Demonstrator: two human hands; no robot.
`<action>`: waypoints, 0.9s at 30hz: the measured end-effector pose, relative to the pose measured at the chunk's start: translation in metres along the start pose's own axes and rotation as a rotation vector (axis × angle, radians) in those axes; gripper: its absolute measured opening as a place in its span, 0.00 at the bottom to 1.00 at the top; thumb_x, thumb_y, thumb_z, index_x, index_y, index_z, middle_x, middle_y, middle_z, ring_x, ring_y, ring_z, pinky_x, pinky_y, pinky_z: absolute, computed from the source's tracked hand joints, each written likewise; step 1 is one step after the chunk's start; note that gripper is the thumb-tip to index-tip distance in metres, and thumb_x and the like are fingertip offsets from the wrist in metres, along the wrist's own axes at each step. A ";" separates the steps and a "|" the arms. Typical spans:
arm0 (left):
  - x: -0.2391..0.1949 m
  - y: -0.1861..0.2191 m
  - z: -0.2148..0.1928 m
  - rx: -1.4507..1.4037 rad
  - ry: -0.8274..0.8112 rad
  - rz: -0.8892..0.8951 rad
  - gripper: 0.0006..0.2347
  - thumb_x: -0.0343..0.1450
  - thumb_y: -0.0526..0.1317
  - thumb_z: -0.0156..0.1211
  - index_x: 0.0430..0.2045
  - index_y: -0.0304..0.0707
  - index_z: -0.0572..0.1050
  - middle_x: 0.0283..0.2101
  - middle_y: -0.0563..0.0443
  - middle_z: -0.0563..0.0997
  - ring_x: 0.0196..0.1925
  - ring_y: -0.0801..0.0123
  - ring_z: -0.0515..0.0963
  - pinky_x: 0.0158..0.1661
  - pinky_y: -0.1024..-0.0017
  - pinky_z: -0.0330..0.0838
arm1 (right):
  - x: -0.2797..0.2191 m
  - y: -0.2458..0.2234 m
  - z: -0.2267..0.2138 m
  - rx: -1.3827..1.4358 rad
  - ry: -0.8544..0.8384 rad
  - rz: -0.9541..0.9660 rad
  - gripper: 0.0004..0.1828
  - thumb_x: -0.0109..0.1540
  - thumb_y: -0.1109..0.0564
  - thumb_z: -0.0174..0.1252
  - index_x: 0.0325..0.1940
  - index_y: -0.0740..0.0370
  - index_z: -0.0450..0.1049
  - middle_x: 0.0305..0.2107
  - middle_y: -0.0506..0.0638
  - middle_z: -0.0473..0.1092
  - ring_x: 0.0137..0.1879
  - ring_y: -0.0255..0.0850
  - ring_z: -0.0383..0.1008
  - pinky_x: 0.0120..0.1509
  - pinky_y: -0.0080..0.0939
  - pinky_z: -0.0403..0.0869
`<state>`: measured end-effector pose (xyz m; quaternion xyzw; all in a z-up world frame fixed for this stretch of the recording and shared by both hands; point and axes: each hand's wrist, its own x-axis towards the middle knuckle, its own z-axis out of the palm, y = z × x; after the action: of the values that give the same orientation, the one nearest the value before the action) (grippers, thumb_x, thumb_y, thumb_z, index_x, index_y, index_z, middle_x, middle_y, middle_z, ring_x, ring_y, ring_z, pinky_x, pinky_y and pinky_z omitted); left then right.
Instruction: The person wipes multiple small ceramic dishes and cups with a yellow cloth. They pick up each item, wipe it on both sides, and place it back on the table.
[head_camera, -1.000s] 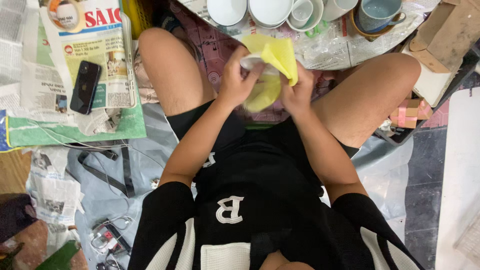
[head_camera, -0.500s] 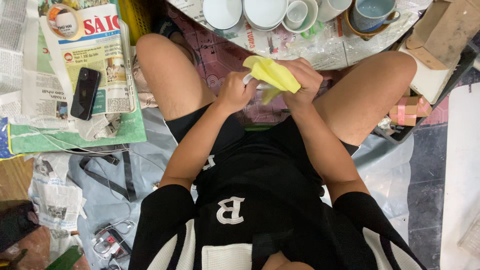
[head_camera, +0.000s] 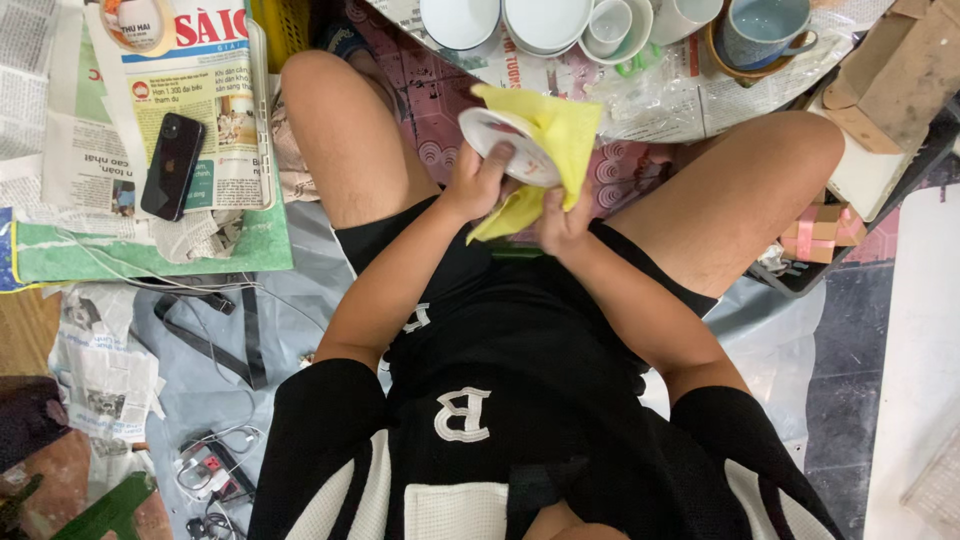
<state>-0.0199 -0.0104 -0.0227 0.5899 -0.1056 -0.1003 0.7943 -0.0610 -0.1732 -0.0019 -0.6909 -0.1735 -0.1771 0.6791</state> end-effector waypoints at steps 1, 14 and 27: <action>0.001 0.001 0.000 -0.042 0.033 -0.009 0.23 0.79 0.56 0.51 0.48 0.29 0.69 0.34 0.46 0.79 0.19 0.75 0.71 0.19 0.77 0.64 | -0.004 0.002 0.001 0.008 -0.040 0.052 0.23 0.74 0.49 0.42 0.57 0.74 0.67 0.43 0.59 0.73 0.46 0.46 0.76 0.53 0.44 0.74; 0.074 0.068 -0.087 0.139 0.361 -0.052 0.23 0.80 0.55 0.43 0.38 0.32 0.77 0.26 0.52 0.79 0.22 0.75 0.74 0.21 0.75 0.65 | 0.034 -0.037 0.001 -0.127 -0.300 -0.125 0.18 0.74 0.59 0.43 0.64 0.72 0.66 0.57 0.68 0.70 0.63 0.63 0.74 0.70 0.52 0.70; 0.191 0.048 -0.225 0.410 0.140 -0.551 0.14 0.80 0.48 0.40 0.29 0.43 0.69 0.17 0.64 0.61 0.17 0.83 0.58 0.18 0.78 0.48 | 0.022 -0.030 -0.013 -0.074 -0.304 0.045 0.17 0.73 0.57 0.45 0.60 0.73 0.69 0.48 0.64 0.72 0.51 0.57 0.76 0.57 0.48 0.73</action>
<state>0.2294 0.1552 -0.0308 0.7488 0.0945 -0.2467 0.6079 -0.0566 -0.1855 0.0354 -0.7381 -0.2523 -0.0615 0.6227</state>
